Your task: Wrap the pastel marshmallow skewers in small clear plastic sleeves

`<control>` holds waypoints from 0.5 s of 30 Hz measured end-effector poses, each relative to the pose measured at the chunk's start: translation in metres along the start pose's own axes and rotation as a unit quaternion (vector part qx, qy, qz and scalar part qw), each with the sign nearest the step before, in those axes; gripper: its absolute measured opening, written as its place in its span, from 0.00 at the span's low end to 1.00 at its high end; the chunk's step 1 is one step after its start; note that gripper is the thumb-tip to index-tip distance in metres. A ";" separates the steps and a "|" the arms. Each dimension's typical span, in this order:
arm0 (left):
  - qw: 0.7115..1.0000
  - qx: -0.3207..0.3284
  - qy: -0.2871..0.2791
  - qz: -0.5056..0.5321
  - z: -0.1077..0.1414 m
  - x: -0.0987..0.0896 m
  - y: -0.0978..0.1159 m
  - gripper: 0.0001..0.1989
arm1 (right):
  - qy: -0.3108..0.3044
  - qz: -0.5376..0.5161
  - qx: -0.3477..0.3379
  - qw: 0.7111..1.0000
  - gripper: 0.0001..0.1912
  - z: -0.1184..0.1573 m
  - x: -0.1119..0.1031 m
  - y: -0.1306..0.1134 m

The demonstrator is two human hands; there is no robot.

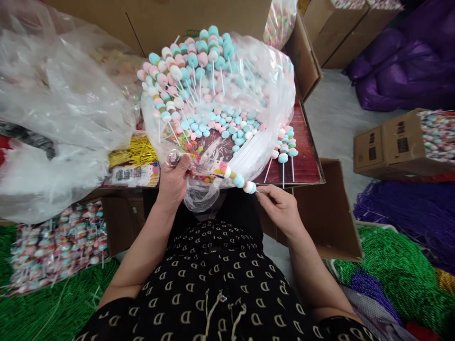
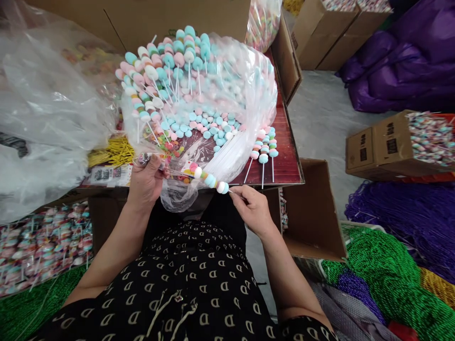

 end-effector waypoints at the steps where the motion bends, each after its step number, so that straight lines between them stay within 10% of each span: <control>1: 1.000 0.002 -0.004 0.000 0.000 0.000 0.000 0.18 | 0.004 -0.005 0.004 1.000 0.09 0.001 0.000 0.003; 15: 1.000 -0.013 -0.010 0.004 0.005 0.009 -0.009 0.18 | 0.029 -0.016 0.009 0.999 0.06 -0.002 0.008 0.005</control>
Point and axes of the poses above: each hand's wrist, its own z-axis away from the middle knuckle, its own x-axis out of the palm, y = z × x, the point moved 7 cm from there along -z, towards the middle knuckle, and after that the axes turned 9 degrees about -y, right-handed, at the moved point
